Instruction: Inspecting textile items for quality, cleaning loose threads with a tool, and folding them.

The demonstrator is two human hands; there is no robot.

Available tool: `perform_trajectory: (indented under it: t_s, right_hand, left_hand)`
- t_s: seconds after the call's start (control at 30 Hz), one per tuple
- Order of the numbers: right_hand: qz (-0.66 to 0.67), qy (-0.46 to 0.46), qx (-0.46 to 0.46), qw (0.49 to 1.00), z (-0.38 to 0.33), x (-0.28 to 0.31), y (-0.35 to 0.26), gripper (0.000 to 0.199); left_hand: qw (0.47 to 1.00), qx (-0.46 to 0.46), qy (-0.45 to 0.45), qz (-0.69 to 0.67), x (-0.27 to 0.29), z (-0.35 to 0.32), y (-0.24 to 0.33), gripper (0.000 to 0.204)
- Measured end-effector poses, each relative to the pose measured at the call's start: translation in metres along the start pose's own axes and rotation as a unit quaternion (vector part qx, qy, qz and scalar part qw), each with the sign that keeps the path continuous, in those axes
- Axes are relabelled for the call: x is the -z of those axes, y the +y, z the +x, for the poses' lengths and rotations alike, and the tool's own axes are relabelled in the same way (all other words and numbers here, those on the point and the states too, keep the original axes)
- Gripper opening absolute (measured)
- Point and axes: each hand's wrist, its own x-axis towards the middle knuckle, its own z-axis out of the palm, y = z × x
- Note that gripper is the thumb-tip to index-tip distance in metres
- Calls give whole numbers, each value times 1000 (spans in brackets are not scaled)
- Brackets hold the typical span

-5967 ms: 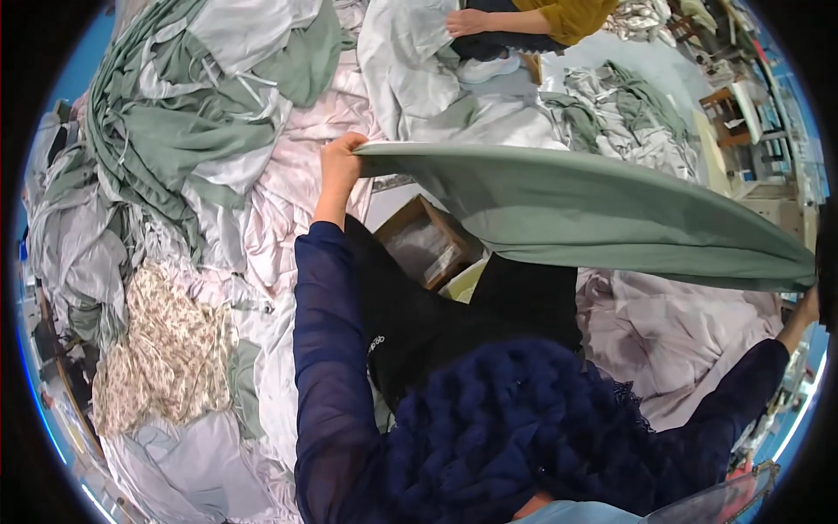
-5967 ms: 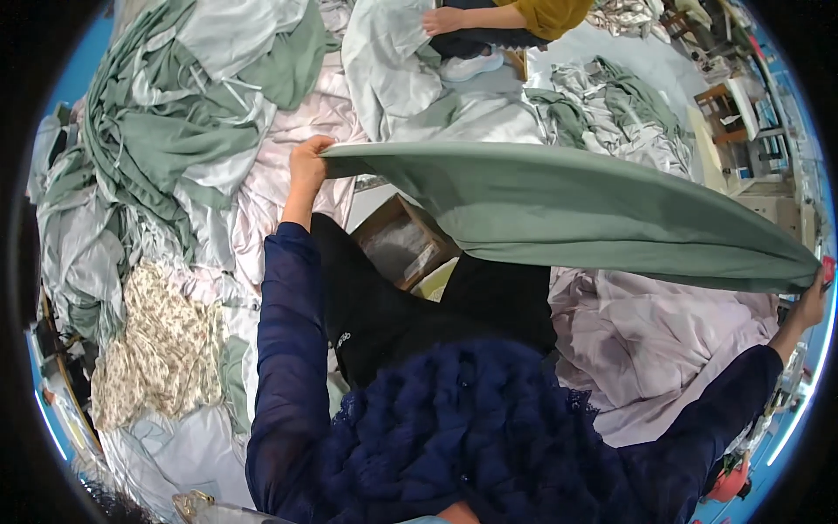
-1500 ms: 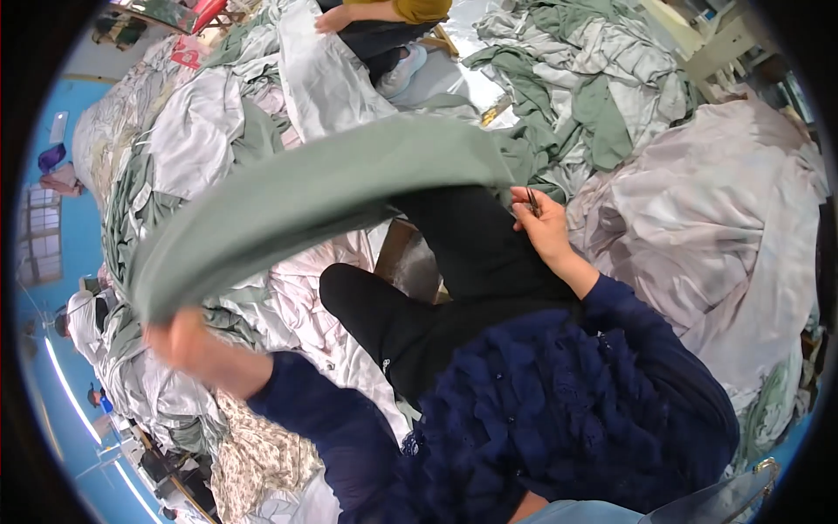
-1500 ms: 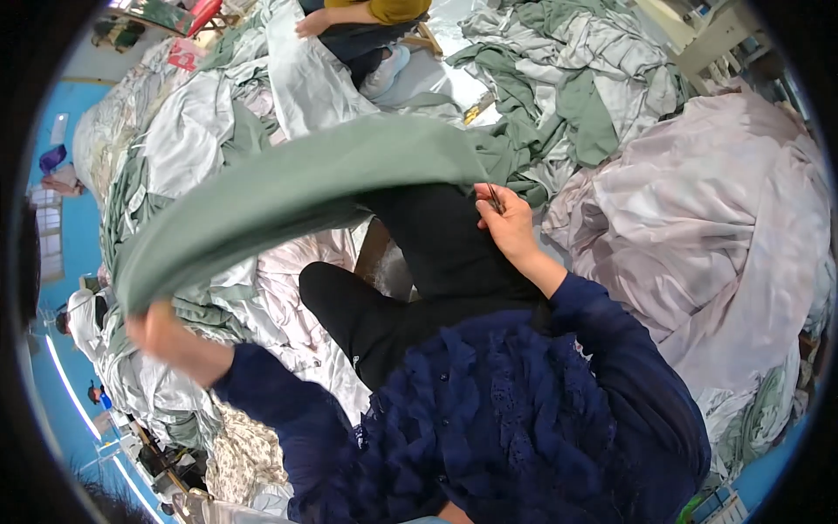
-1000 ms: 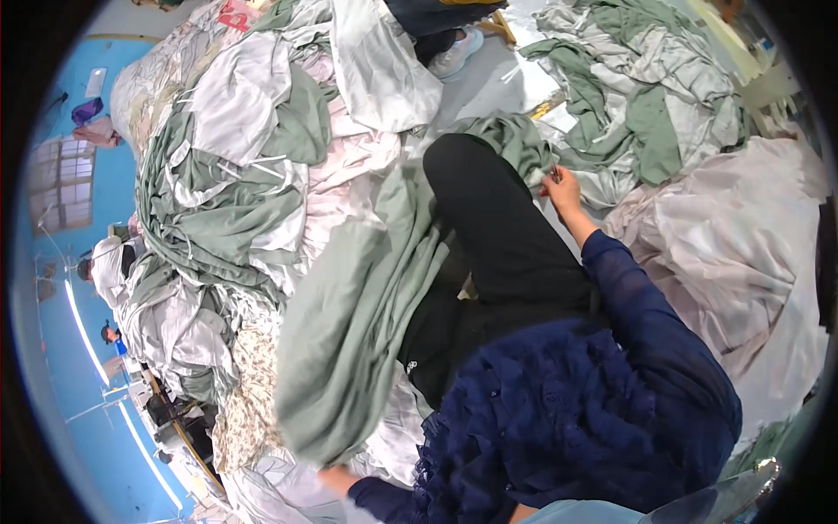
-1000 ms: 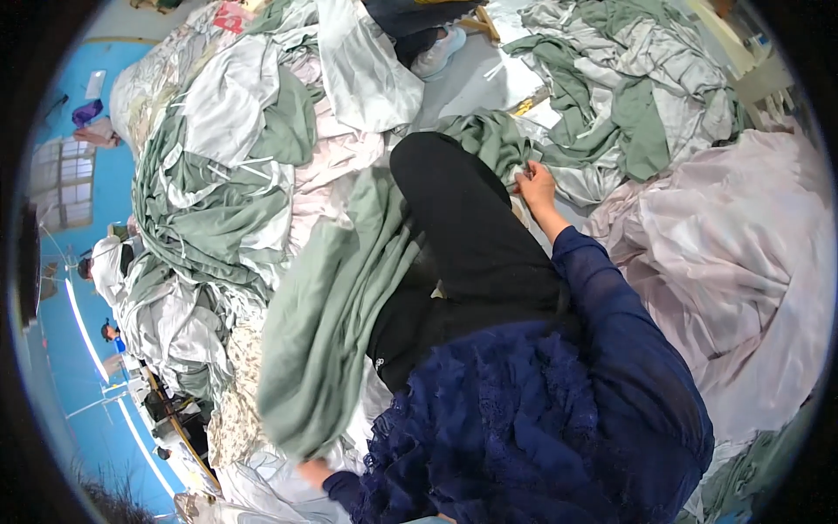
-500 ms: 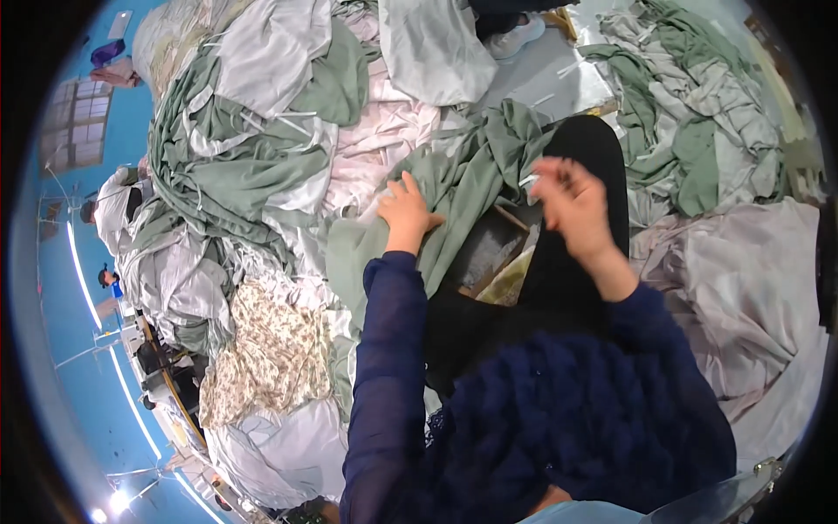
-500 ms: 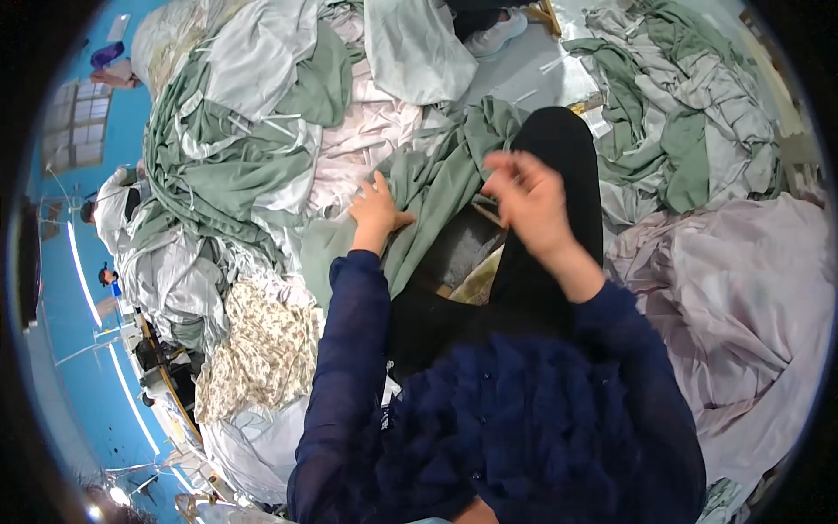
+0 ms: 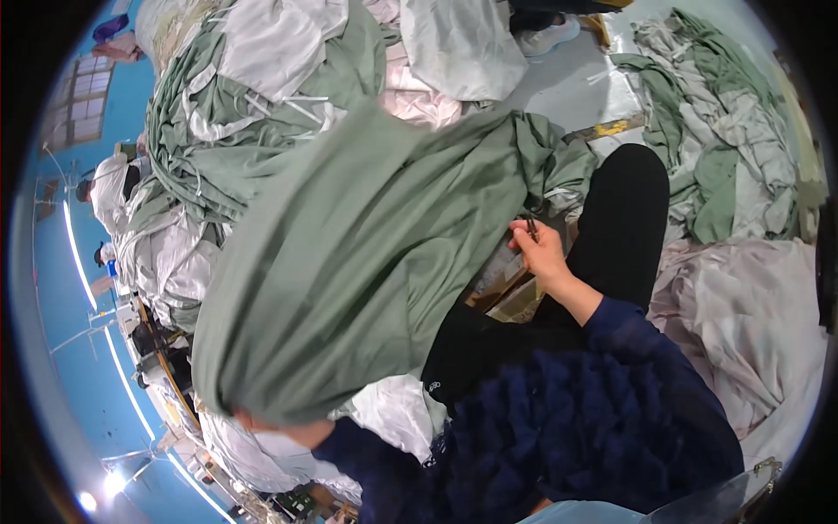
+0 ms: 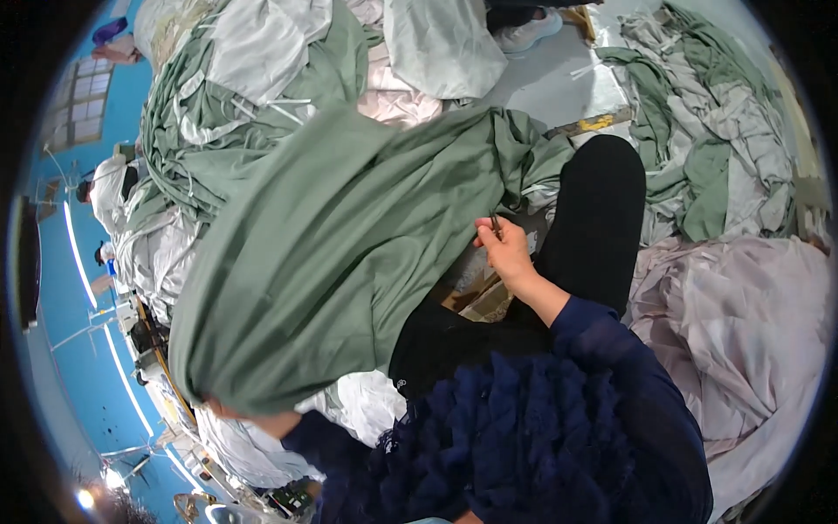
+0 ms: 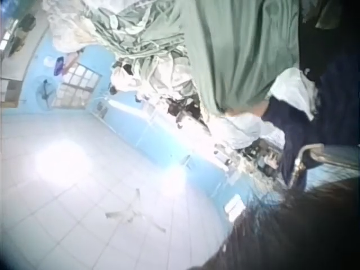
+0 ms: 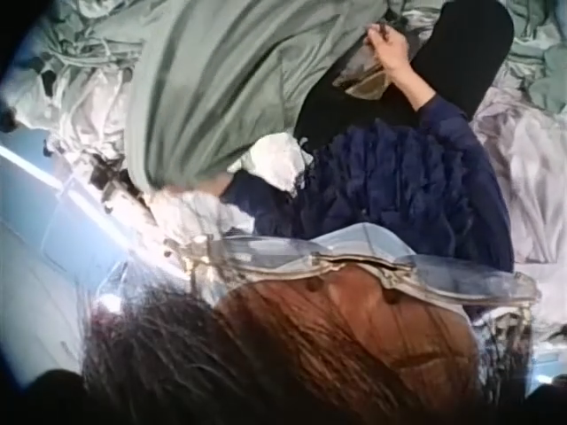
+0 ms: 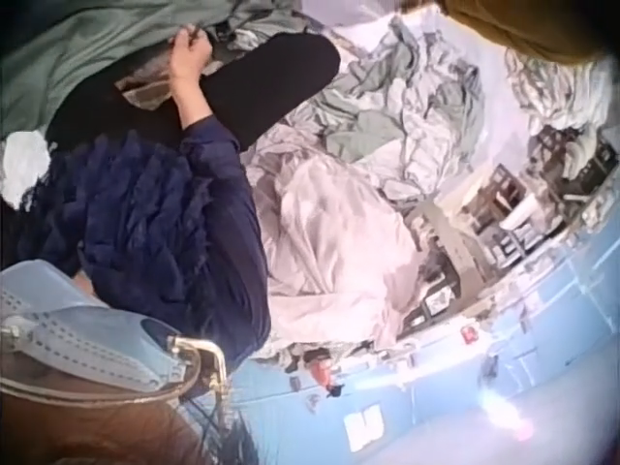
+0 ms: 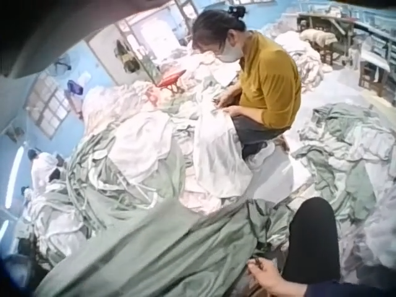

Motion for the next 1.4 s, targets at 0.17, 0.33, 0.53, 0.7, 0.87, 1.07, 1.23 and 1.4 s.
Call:
perform_trajectory:
  t_s: [0.17,0.33,0.53,0.7,0.87,1.07,1.23,1.4]
  right_hand:
    - [-28,-26,-53,998,5,-6,2,24]
    - [-73,-75,-83,991,11,-7,20,24]
    - [-132,-102,-105,980,11,-26,25,26]
    - [-139,-75,-68,985,20,-27,39,29]
    - [-127,-82,-107,983,21,-26,28,29]
    - [-116,-79,-133,981,26,-35,24,27]
    - [-131,-94,-149,976,27,-38,12,28]
    - [-64,-88,-126,986,22,-46,-8,31]
  left_hand:
    - [920,-68,-61,381,221,-12,10,50]
    - [453,428,-237,745,279,-100,-23,66]
    - [577,71,-126,804,291,-20,-72,44]
    - [756,-16,-230,612,82,102,-119,38]
    - [568,238,-491,616,-10,173,-233,59]
    - [411,-20,-577,706,-28,199,-297,27]
    - [617,-372,-315,618,-72,148,-195,19]
    - [612,-467,-266,580,-9,58,-39,31]
